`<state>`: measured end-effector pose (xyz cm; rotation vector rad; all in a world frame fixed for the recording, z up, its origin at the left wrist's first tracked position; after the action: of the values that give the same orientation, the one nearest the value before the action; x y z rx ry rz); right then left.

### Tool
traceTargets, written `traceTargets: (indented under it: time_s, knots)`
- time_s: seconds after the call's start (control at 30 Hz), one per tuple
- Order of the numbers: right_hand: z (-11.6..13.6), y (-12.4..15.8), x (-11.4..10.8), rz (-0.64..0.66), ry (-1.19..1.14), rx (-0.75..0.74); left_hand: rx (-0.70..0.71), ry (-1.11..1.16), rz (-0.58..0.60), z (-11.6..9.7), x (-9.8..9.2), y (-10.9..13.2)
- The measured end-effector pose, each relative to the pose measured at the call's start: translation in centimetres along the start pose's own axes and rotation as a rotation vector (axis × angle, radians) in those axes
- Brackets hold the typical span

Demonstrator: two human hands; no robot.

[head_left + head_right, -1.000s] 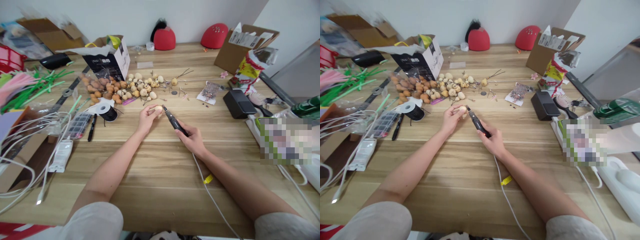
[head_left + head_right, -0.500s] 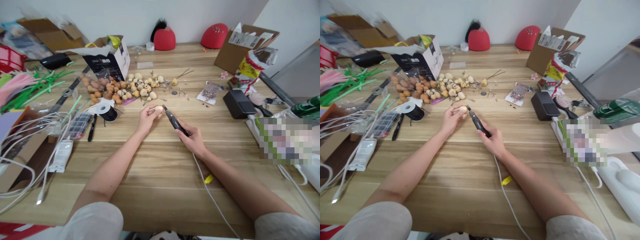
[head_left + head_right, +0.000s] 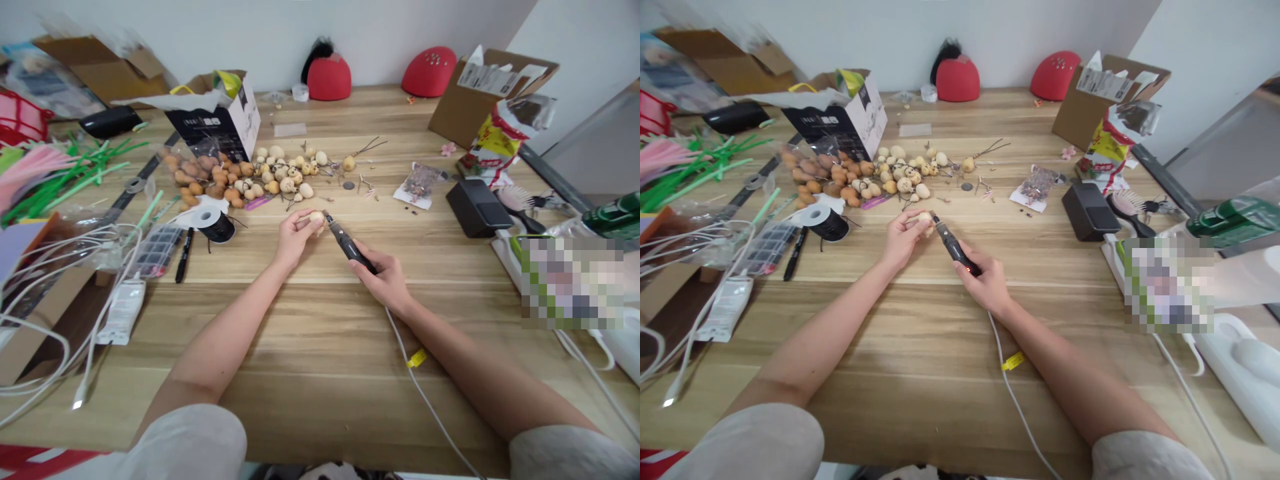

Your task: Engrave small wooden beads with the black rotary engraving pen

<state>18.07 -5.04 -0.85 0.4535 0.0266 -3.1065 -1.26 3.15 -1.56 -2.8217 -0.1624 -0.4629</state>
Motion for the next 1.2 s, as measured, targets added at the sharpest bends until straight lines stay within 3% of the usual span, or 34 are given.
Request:
traceTargets:
  time_s: [1.2]
  knots:
    - [-0.07, -0.06, -0.08, 0.016, 0.052, 0.029, 0.002, -0.005, 0.000, 0.13, -0.14, -0.03]
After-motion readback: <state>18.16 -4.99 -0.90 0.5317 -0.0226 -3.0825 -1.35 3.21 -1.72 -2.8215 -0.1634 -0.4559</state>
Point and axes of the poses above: each hand's wrist, its own y-axis away from the middle knuckle, its own x-axis out of the palm, z = x × y, the point moved 3 cm from there along -y, towards the middle knuckle, and after that the axes turned 14 degrees about x, right-handed, at the moved point
